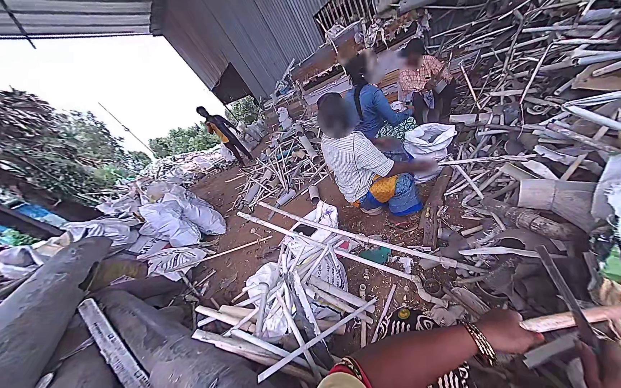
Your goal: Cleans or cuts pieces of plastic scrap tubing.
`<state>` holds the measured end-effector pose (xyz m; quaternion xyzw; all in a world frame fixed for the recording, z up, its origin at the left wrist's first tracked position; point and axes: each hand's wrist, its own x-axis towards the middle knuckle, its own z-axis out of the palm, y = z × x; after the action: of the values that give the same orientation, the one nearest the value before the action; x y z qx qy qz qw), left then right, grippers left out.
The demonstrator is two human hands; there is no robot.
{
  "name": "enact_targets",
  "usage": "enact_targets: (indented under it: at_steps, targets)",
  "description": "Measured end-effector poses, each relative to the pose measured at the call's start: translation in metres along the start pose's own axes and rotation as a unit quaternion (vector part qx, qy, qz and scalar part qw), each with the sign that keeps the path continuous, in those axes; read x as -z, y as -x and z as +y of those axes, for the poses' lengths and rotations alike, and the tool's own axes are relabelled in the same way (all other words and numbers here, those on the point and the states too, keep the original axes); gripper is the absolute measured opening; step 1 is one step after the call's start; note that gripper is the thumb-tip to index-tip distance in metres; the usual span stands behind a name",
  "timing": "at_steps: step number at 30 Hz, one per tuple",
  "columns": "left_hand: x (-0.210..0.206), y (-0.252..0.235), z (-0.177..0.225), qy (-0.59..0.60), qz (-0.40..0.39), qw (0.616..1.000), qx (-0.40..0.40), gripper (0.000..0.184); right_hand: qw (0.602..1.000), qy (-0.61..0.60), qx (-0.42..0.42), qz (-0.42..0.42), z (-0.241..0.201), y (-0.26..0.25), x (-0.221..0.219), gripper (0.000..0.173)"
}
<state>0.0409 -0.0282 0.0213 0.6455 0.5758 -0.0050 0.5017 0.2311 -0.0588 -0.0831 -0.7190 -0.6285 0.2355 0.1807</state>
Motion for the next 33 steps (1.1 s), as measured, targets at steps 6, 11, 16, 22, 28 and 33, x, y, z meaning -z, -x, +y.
enact_targets:
  at_steps: [6,11,16,22,28,33]
  targets:
    - [-0.007,-0.001,0.003,-0.029,0.001,0.999,0.014,0.044,0.993,-0.022,-0.118,0.008,0.018,-0.03,0.019,0.049]
    - [-0.007,-0.014,-0.012,-0.056,0.028,0.998,0.019,0.041,0.989,-0.033,-0.069,-0.129,-0.02,0.002,0.028,0.052]
    - [-0.004,-0.012,-0.009,-0.073,0.029,0.997,0.028,0.041,0.985,-0.059,-0.124,-0.101,0.001,-0.027,0.033,0.05]
    - [-0.005,-0.01,0.002,-0.161,0.041,0.984,0.062,0.045,0.986,-0.077,-0.08,-0.122,-0.007,-0.014,0.029,0.052]
    - [-0.014,-0.007,0.016,-0.25,0.041,0.964,0.079,0.048,0.982,-0.114,-0.118,-0.089,0.01,-0.035,0.03,0.05]
    - [-0.015,-0.009,0.012,-0.221,0.03,0.972,0.074,0.046,0.984,-0.118,-0.076,-0.106,0.002,-0.014,0.018,0.051]
